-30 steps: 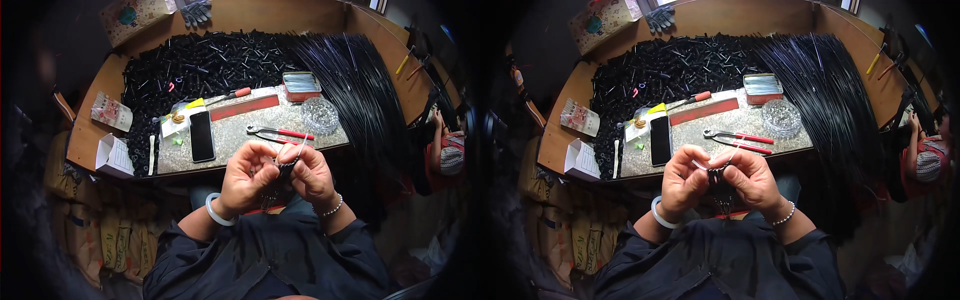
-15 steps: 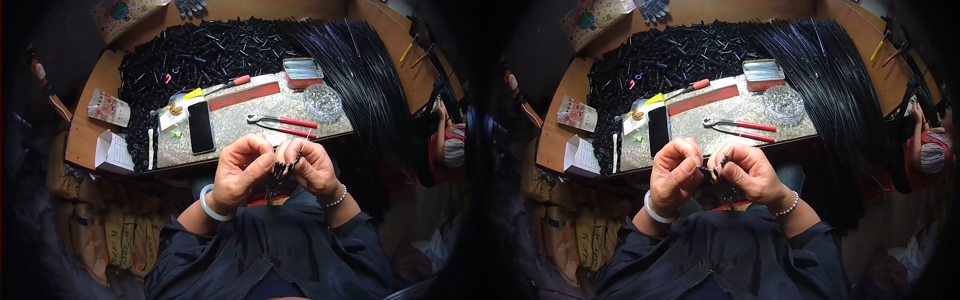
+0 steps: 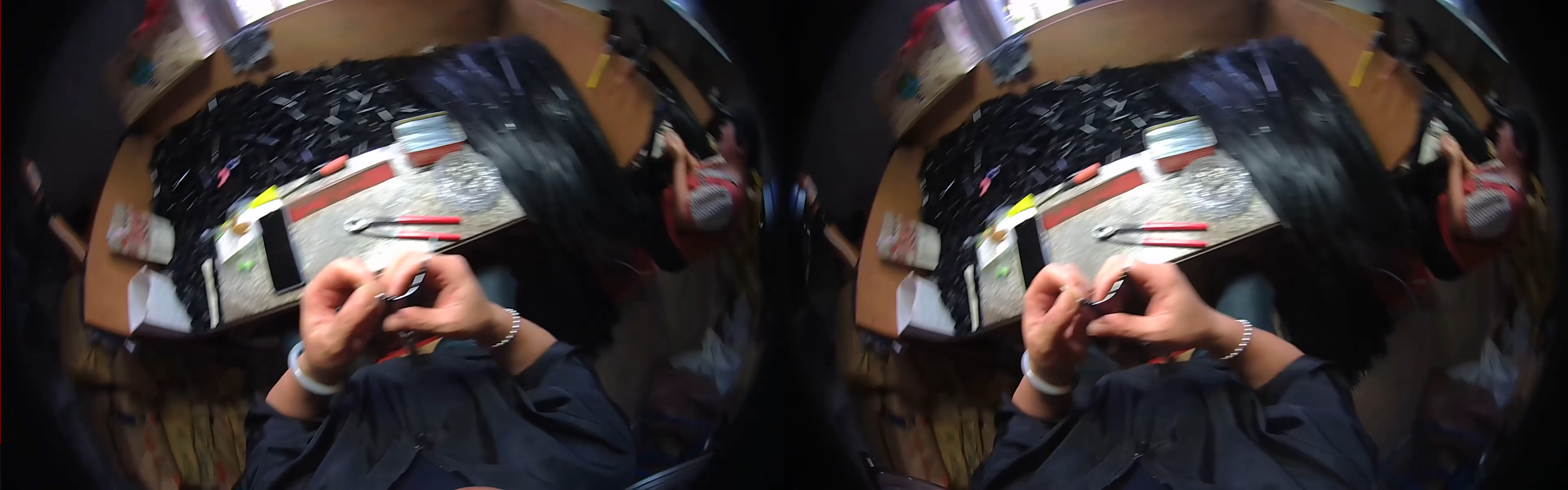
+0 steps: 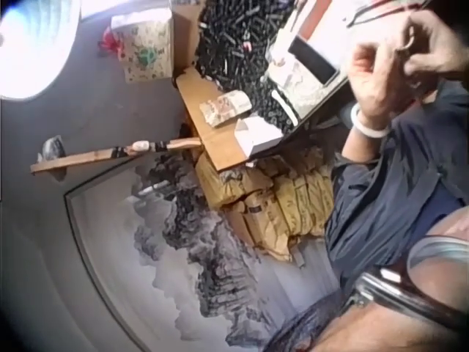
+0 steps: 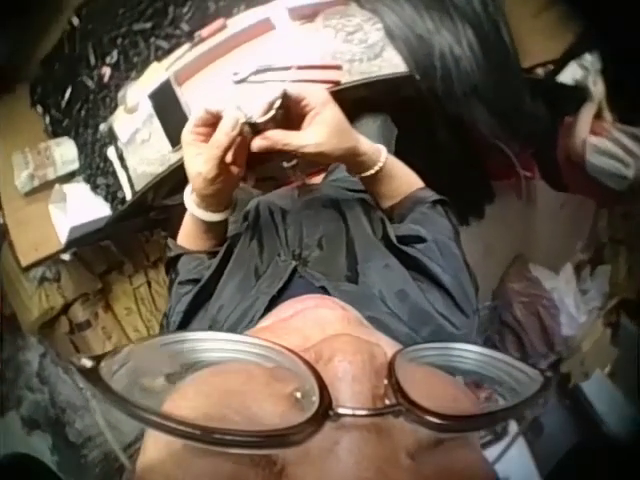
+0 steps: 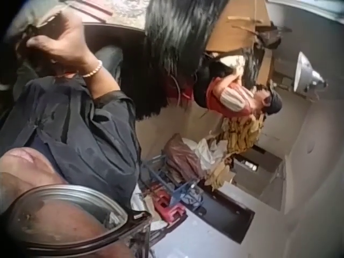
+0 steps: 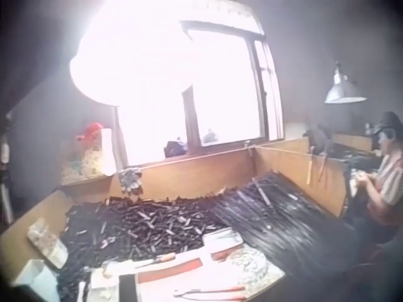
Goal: The recorder is assembling and securing bundles of black cables using pliers and circular connectors at a factory workbench.
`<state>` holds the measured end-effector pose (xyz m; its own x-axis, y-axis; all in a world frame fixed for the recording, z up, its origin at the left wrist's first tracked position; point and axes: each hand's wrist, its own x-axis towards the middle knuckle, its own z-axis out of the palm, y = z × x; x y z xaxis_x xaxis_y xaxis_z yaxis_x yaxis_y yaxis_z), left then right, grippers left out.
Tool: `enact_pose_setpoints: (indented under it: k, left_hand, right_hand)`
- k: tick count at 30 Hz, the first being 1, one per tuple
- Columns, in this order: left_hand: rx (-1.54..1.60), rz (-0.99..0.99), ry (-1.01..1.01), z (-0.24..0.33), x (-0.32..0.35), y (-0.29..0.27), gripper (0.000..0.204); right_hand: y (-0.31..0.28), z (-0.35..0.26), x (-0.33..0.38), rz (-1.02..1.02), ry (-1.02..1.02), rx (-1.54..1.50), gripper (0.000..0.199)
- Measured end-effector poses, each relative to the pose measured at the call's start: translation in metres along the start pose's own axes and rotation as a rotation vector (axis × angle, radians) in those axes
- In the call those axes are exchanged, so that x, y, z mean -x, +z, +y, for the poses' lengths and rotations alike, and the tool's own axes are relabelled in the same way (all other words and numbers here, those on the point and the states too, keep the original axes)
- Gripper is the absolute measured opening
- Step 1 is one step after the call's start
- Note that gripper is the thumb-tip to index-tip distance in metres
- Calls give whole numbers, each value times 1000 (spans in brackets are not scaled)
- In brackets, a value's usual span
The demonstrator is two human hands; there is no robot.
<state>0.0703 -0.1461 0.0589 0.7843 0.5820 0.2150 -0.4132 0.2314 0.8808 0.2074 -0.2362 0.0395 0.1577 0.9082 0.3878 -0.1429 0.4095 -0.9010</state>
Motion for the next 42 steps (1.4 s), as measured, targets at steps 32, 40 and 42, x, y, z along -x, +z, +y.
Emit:
enact_pose_setpoints:
  k: [32, 40, 42]
  left_hand:
    - [77, -76, -60, 4, 2, 1, 5]
    - [-82, 78, 8, 5, -3, 9, 4]
    - [-95, 190, 101, 7, 13, 1, 6]
  right_hand:
    - [7, -153, 20, -651, -757, -172, 13]
    - [-38, -137, 42, -674, -274, 141, 29]
    - [-53, -97, 36, -668, 173, 330, 32]
